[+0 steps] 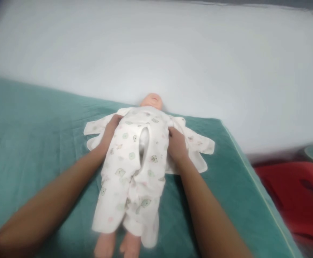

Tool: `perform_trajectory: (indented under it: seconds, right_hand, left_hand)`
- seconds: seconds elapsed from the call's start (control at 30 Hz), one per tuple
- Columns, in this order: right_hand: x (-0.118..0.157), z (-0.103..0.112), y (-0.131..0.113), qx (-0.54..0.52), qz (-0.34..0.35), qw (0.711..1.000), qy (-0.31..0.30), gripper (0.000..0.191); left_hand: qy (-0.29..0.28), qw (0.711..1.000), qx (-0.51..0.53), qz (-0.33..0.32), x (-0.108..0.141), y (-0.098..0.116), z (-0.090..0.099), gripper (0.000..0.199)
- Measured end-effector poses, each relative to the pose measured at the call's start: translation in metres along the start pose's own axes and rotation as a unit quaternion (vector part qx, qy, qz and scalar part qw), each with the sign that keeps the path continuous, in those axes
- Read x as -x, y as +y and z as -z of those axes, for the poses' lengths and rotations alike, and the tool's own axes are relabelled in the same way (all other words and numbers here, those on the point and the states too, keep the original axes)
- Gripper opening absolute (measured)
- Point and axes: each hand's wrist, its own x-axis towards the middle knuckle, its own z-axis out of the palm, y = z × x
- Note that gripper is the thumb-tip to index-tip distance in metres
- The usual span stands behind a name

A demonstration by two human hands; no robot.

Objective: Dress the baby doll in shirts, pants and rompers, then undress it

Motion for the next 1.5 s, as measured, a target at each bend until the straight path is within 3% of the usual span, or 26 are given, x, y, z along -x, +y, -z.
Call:
perform_trajectory:
  seconds: [0.13,0.27,0.47,0.63,0.8,0.9,1.07,1.17,1.27,1.37,1.5]
  right_hand:
    - [-0.005,0.0,0.009,-0.047,-0.025,0.998,0.015,0.026]
    - [-0.007,0.006,0.012,-0.042,-0.032,0.996,0.074,0.021]
    - [-0.015,0.011,-0.014,-0.062,0.036,0.993,0.094,0.021]
    - [-0.043,0.004,-0.042,-0.131,0.07,0.989,0.0,0.023]
    - [-0.053,-0.001,-0.037,-0.066,0.156,0.985,-0.04,0.026]
    - [-0.05,0.003,-0.029,-0.03,0.169,0.984,-0.056,0.028]
    - [-0.047,0.017,-0.022,-0.098,0.134,0.974,-0.156,0.034]
    - [-0.047,0.024,-0.019,-0.117,0.122,0.967,-0.189,0.035]
    - [-0.05,0.024,-0.017,-0.111,0.128,0.969,-0.182,0.033]
    - [-0.053,0.016,-0.018,-0.064,0.118,0.983,-0.122,0.027]
    - [-0.059,0.002,-0.021,0.019,0.078,0.996,-0.034,0.025]
  left_hand:
    - [0.032,0.999,-0.019,-0.023,-0.003,0.003,0.002,0.022]
    - [0.059,0.997,-0.03,-0.033,-0.007,0.015,0.003,0.022]
    - [-0.006,0.997,-0.035,-0.07,-0.022,0.041,0.0,0.023]
    - [-0.128,0.98,-0.091,-0.123,-0.049,0.048,-0.006,0.022]
    - [-0.185,0.96,-0.139,-0.157,-0.055,0.04,-0.002,0.027]
    - [-0.202,0.957,-0.143,-0.149,-0.054,0.038,0.002,0.031]
    - [-0.246,0.961,-0.095,-0.086,-0.053,0.04,0.01,0.031]
    - [-0.244,0.964,-0.08,-0.069,-0.053,0.039,0.013,0.028]
    - [-0.225,0.966,-0.077,-0.097,-0.055,0.036,0.01,0.026]
    - [-0.202,0.968,-0.089,-0.119,-0.06,0.031,0.004,0.025]
    - [-0.131,0.979,-0.133,-0.085,-0.074,0.022,-0.005,0.02]
